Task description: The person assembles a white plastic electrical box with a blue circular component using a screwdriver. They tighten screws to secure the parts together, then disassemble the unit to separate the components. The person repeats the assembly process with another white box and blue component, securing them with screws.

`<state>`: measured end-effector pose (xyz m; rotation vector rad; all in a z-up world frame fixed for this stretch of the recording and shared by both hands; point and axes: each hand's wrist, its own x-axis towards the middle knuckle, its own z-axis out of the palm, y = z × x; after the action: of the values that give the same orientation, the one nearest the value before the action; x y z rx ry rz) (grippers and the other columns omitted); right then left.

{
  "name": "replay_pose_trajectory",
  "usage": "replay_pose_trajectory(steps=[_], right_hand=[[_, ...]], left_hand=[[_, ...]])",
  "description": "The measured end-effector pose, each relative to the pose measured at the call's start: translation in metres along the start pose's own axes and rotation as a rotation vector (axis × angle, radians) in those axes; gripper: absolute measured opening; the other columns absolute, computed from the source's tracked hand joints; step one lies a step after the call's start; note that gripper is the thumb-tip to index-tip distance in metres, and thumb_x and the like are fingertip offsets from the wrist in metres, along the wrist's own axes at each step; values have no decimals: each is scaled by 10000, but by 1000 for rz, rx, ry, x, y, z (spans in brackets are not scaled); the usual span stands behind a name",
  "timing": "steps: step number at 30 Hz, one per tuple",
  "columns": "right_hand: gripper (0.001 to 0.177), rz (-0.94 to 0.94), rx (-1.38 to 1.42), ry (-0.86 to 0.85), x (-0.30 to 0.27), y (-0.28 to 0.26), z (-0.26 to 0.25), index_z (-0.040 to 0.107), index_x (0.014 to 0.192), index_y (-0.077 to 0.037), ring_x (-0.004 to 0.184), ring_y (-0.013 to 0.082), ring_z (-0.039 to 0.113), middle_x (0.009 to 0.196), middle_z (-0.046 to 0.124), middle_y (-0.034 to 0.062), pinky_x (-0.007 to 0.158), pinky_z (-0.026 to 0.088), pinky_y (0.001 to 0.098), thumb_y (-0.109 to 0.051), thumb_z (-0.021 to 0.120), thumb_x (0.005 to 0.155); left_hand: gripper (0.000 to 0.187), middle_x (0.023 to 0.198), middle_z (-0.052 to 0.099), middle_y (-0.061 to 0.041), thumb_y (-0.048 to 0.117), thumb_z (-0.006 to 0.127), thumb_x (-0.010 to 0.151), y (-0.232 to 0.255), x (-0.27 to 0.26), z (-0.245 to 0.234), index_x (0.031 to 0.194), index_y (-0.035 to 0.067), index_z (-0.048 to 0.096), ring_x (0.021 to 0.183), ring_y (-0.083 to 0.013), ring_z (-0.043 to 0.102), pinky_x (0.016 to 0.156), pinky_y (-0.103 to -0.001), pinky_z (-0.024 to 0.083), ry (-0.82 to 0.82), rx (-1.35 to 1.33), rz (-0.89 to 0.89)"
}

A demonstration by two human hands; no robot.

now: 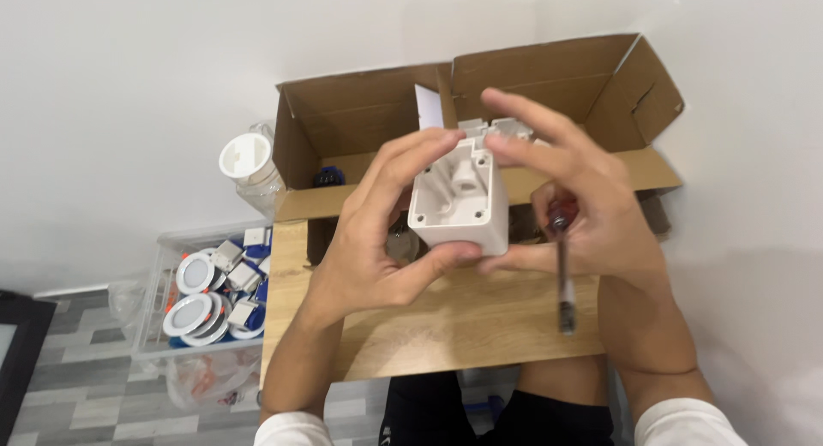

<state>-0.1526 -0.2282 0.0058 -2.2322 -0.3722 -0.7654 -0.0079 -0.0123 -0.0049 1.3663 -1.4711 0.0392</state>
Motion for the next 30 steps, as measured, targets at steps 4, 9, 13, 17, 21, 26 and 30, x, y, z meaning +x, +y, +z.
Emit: replay_pose_trajectory(steps=[4,9,13,17,21,26,30], right_hand=[[1055,27,4,2,1,0,1,491,1566,-63,1310,248,779,1733,461,306,495,493,134,-549,848,701],[856,2,-83,-36,7,-1,3,562,1508,-48,976,165,822,1591,640,227,438,464,155,-378,955,822],[778,-50,-175,-45,3,3,-4,565,1524,-48,1131,234,807,1591,634,230,737,709,229,-360,924,908],[747,39,-146,-123,-5,11,-18,577,1473,-94,813,99,778,1106,748,63,559,564,195,-347,961,885],[574,-48,-174,-126,-6,14,-31,607,1374,-22,782,116,813,1224,740,160,543,573,200,-207,968,968],[561,90,-273,-53,-11,22,-46,586,1370,-17,922,190,804,1401,706,204,532,529,220,-68,1007,1003],[514,173,-481,43,-15,49,-58,664,1413,40,861,181,748,1033,779,119,705,558,302,-203,1041,1162]], left_hand=[[752,1649,524,-191,292,871,1054,-4,-2,4,1636,110,429,1597,-361,580,1400,-488,540,10,34,56],[612,1570,538,-195,-35,718,1043,-9,1,7,1592,47,460,1581,-441,621,1378,-523,554,33,102,149],[514,1522,538,-211,10,745,1121,-7,5,10,1564,24,484,1577,-510,623,1395,-572,564,31,95,163],[420,1535,538,-256,65,723,1164,-10,10,16,1517,-30,515,1574,-565,559,1415,-666,543,-39,100,253],[589,1631,482,-310,-29,886,1144,-28,6,21,1569,-2,479,1589,-615,536,1404,-705,571,-73,238,295],[394,1475,562,-314,-96,817,1140,-23,13,16,1439,-59,565,1395,-532,667,1262,-639,643,36,377,300],[258,1316,649,-318,-64,838,1105,-16,15,8,1283,-106,655,1223,-519,730,1079,-574,679,81,411,317]])
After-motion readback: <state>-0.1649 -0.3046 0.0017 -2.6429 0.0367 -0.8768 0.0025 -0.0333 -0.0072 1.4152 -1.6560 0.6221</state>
